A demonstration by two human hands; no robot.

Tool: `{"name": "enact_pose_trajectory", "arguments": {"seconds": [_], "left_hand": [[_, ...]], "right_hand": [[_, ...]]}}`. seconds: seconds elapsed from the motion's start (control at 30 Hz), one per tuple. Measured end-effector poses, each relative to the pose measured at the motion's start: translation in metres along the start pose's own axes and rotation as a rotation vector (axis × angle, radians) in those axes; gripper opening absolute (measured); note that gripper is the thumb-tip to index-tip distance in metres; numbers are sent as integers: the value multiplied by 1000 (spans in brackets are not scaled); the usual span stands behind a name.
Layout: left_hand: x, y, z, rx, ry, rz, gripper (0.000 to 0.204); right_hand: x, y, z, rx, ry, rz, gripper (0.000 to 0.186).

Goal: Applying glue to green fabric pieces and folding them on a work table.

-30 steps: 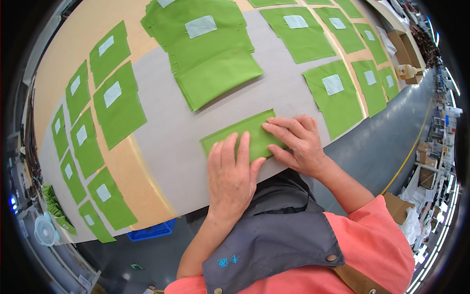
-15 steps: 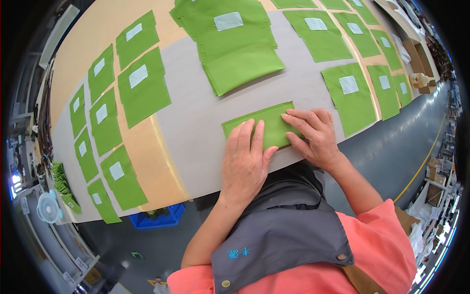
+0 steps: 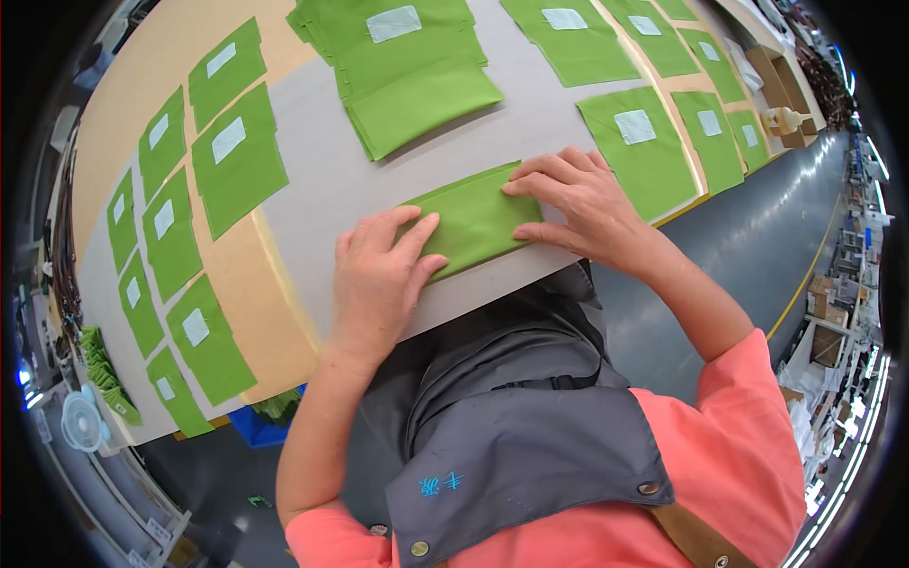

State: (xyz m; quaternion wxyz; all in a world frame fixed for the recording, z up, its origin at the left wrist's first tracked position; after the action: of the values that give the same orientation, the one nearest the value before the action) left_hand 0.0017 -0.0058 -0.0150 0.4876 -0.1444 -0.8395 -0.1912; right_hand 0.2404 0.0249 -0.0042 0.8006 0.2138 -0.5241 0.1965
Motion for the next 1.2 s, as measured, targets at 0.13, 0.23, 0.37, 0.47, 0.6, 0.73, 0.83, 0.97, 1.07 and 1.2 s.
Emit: {"name": "enact_pose_trajectory", "arguments": {"seconds": [0.13,0.23,0.37,0.47,0.6,0.73,0.83,0.97,1.07,1.2], "left_hand": [[8,7,7,-40,2,107,54],[15,11,9,-31,-26,219,63],[20,15,12,-40,-45,289,71],[22,17,12,-34,-74,306,77],[34,15,11,21,-95,223,80],[24,-1,-3,69,-107,11,70],[-22,-6,-44,-42,-68,19,63],[-55,-9,-54,19,-25,76,74],[-49,-12,-46,25,-27,111,75],[-38,-14,-22,52,-24,139,77]], "right_hand": [[1,5,-8,86,-35,147,49],[4,8,-13,128,-23,224,55],[4,9,-16,140,21,303,61],[7,10,-19,121,82,341,66],[14,5,-19,77,143,380,72],[6,-6,-1,42,96,158,81],[-22,-13,30,49,-34,148,94],[-43,-16,35,43,-112,151,97],[-45,-18,30,19,-173,205,98],[-43,-19,23,-13,-198,231,98]]}}
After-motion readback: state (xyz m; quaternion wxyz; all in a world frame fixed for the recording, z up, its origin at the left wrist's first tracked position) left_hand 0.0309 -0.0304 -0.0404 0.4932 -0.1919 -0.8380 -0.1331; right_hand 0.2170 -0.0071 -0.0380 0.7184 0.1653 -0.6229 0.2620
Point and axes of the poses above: each hand's wrist, its own y-axis towards the middle knuckle, its own x-axis out of the back of the hand, z = x × y, the point moved 5 cm from there along y, towards the middle knuckle, and after that the axes turned 1 degree about -x, right-handed, at the moved point
